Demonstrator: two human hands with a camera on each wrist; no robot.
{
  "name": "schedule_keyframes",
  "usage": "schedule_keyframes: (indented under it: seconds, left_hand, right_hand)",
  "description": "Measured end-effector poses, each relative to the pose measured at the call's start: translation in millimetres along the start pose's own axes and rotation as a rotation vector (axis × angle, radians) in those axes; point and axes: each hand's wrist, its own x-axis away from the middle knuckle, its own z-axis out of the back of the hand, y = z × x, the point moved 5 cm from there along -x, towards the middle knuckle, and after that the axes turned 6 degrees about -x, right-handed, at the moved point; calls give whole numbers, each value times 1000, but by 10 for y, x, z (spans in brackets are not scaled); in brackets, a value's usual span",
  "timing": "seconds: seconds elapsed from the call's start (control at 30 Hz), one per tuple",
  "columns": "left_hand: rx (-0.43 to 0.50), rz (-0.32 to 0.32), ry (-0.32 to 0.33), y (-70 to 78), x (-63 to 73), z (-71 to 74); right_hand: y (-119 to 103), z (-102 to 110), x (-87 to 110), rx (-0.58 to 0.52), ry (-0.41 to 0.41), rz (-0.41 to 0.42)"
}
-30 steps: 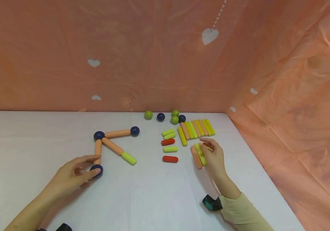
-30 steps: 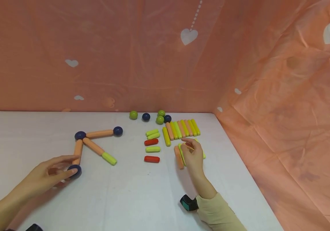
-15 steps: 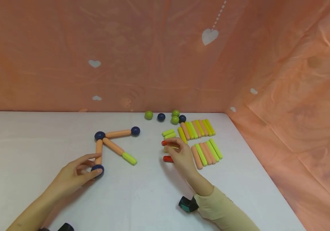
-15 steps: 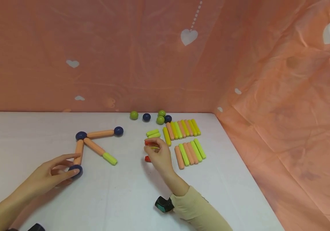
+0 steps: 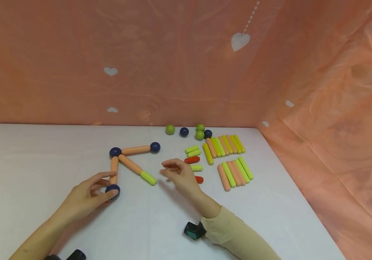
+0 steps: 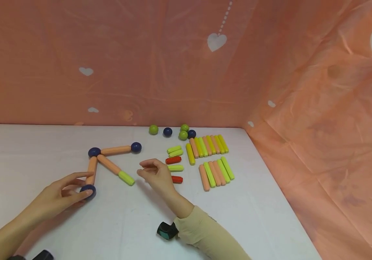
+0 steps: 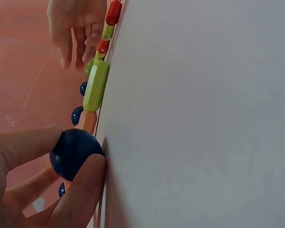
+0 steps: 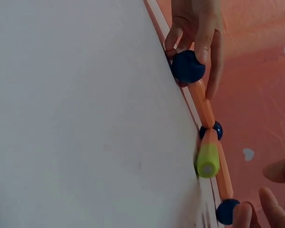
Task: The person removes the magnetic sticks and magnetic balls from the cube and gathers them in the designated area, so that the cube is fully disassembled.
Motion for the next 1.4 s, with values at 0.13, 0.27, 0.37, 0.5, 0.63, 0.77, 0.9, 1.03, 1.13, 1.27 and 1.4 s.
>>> schedule_keyframes:
  seconds: [0.13,0.27,0.37,0.5,0.63,0.77,0.9,1.03,1.13,1.27,1.4]
  left_hand:
    - [-20,-7,18,4,5,9]
    - [-37,-5,24,9,0,13]
    - [-32,3,13,12,-8,3]
    - [-31,8,6,10,-16,-6]
    - [-44,10,14,14,-18,-3]
    - [-49,9,17,11,-13,3]
    - [-47,-6,29,7,6,14]
    - [-43,-20,33,-2,13,10]
    - [-41,-19,31,-7,13,6]
    - [-36,-8,24,-2,13,-2]
    - [-40,-5,23,5,11,-4]
  right_hand:
    - [35,-155,-73,71,-75,-74]
    - [40,-285,-143,165,-107,-84]
    - [25,-348,-169,259,-104,-70]
    - [-15,-395,-169,362,-104,-17]
    - [-37,-406,-153,391,-131,13]
    - [-23,-414,-125,418,-205,31]
    - [-1,-364,-71,377,-260,27]
    - [26,-210,14,307,-298,6]
    - [31,-54,83,270,-317,-8]
    - [32,188,161,257,-316,-15]
    - [4,433,228,292,-296,11]
